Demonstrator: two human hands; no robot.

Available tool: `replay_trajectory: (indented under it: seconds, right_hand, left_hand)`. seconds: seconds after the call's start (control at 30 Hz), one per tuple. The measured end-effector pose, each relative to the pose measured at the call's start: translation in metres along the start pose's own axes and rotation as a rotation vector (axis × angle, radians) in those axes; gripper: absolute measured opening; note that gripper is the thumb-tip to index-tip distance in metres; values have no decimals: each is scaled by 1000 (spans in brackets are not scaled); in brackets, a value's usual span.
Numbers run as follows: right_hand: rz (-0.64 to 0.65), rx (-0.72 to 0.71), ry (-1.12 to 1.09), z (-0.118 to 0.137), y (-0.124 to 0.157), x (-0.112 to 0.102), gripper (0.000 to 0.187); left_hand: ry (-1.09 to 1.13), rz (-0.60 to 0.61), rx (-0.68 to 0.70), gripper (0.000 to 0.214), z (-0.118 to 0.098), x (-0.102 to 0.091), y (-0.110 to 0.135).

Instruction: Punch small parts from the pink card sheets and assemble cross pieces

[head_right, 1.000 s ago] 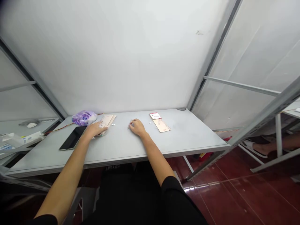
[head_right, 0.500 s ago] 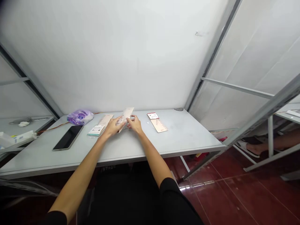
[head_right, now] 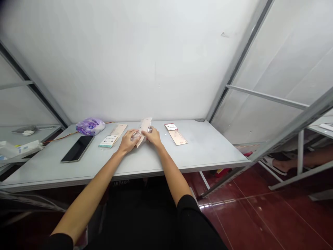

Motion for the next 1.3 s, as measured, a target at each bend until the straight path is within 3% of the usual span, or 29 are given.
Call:
replay_trajectory:
  seconds: [0.07, 0.2, 0.33, 0.43, 0.57, 0.67, 0.77, 0.87, 0.93, 1.0, 1.07, 1.13, 1.3]
  right_hand:
    - [-23, -4, 45, -1, -1, -3, 47]
    - [-118, 34, -77, -7, -4, -14, 47]
    - [-245, -4, -145, -7, -4, -36, 46]
    - [-260, -42, -158, -7, -4, -42, 31]
    - [-135, -91, -11, -4, -4, -20, 14]
    - [-42, -181, 224, 6, 1, -2, 12]
    - [-37, -212, 334, 14, 5, 1, 13]
    - [9, -103, 121, 11, 5, -2, 37]
    - [156, 13, -115, 5, 7, 8, 47]
    - [306, 105, -295, 2, 10, 21, 41]
    - [369, 166, -389, -1, 11, 27, 28]
    - [284, 232, -471, -8, 6, 20, 19]
    - [-159, 290, -660, -28, -6, -22, 15]
  left_hand:
    - [-11, -5, 34, 48, -8, -1, 1]
    - [-42, -58, 34, 45, -12, -11, 2]
    - [-95, -130, 8, 44, -7, -27, 0]
    - [-136, -241, -63, 42, 4, -47, 0]
    - [-139, -344, -133, 41, 12, -63, 3]
    - [-141, -328, -136, 41, 11, -61, 3]
    - [-140, -308, -114, 41, 8, -58, 2]
    - [-99, -281, -53, 39, 3, -54, 0]
    - [-36, -195, 39, 39, -5, -44, -3]
    - [31, -56, 134, 41, -15, -28, -3]
    - [69, 47, 177, 43, -19, -16, -2]
    - [83, 40, 152, 44, -15, -16, -3]
    - [103, -124, 38, 45, 3, -31, -4]
Point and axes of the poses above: each hand's wrist, its own y-axis away from the middle knuckle, its own x-axis out of the palm, z = x × y, the point moved 10 cm from there along -y, towards the middle knuckle, and after that the axes turned 11 degrees about y, right-handed, at the moved point
